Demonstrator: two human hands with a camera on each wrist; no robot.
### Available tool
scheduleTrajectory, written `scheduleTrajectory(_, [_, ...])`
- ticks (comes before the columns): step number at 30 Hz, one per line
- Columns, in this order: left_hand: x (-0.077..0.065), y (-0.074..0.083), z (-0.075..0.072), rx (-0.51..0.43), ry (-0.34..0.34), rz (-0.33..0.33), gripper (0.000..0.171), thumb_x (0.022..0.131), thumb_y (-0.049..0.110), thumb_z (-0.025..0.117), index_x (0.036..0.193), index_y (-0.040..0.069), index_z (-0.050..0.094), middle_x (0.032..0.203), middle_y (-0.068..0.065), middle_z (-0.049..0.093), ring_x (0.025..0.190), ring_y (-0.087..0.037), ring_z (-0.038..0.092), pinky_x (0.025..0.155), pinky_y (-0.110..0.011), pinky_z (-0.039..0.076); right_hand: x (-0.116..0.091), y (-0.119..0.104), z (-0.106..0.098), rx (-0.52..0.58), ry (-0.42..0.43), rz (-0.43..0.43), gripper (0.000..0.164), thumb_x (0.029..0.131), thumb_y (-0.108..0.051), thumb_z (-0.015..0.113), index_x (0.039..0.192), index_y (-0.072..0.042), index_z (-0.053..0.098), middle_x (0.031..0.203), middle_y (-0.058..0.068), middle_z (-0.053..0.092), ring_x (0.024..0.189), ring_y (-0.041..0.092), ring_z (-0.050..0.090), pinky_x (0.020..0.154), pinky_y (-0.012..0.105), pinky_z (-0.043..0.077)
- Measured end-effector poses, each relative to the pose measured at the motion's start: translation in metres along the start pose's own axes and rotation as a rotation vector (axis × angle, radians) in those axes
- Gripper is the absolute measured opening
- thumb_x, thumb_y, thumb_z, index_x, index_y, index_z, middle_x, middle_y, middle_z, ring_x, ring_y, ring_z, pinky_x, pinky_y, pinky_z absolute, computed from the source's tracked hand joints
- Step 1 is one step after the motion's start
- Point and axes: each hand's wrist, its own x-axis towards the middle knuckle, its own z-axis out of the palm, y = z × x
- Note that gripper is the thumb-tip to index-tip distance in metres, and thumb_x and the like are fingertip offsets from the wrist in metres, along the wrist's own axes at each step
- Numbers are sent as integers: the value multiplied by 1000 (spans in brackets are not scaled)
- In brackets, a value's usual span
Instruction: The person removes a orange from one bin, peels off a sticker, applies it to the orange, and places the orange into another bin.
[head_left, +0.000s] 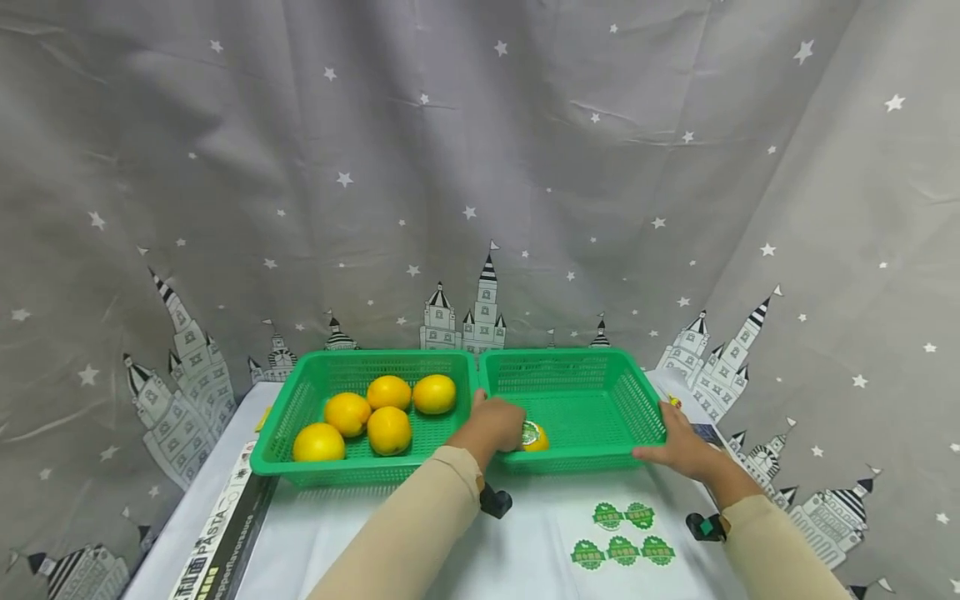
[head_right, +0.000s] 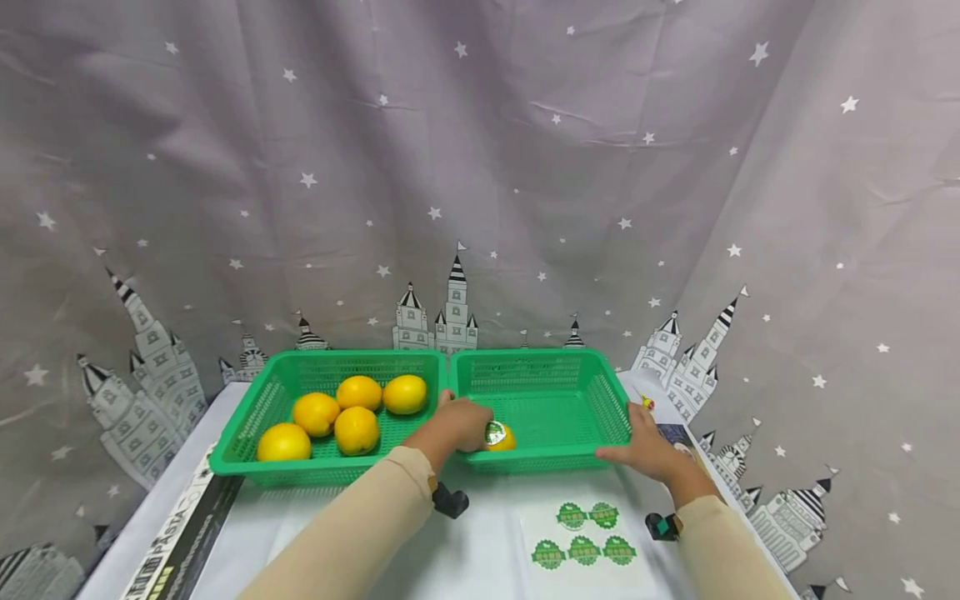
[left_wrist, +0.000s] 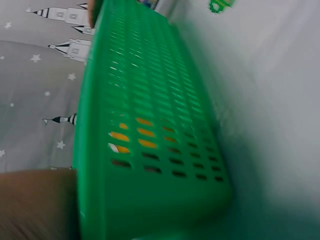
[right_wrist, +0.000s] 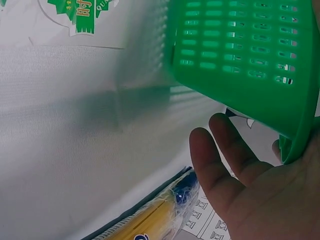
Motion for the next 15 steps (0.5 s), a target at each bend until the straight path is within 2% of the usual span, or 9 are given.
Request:
scheduleTrajectory(3, [-5,-3,-2,22,-22,-17,51,91,58,75,128,23,73,112,6,74,101,-21,57,103,-49,25,1,-3,3,1,-1,-13,130,86,-50,83,160,14,-3,165,42,-2,149,66,5,115,79,19])
scheduleTrajectory(7, [-12,-9,-1,-35,-6,20,79,91,78,56,146,22,61,141,3,66,132,-24,54,114,-52,24,0,-5,3,-4,-2,-16,131,86,-52,82,160,14,-3,164,43,-3,148,67,6,113,81,20])
scheduleTrajectory(9, [-19,-15,0,-127,43,71,84,94,78,52,155,21,51,156,-2,55,146,-28,44,121,-55,23,-2,-5,2,-9,0,-13,130,87,-51,82,160,14,-3,163,44,-3,147,68,6,113,81,21])
scheduleTrajectory(11, [-31,-26,0,-206,116,126,81,98,73,51,159,20,46,164,-6,44,153,-32,36,124,-59,23,-4,-5,0,-4,-3,-5,130,87,-50,83,160,14,-4,163,44,-4,147,69,6,112,81,21])
scheduleTrajectory(13, [-51,-46,-3,-263,201,155,74,102,66,53,158,18,47,165,-11,40,154,-36,33,124,-62,24,-5,-5,-1,1,-8,-3,128,88,-48,82,160,14,-4,163,45,-4,146,70,5,112,82,21])
scheduleTrajectory(15, [-76,-76,-6,-289,278,122,69,104,60,52,156,16,48,166,-15,38,154,-40,31,123,-66,24,-6,-5,1,8,-12,0,128,88,-48,82,161,13,-5,163,44,-5,146,69,4,112,82,21])
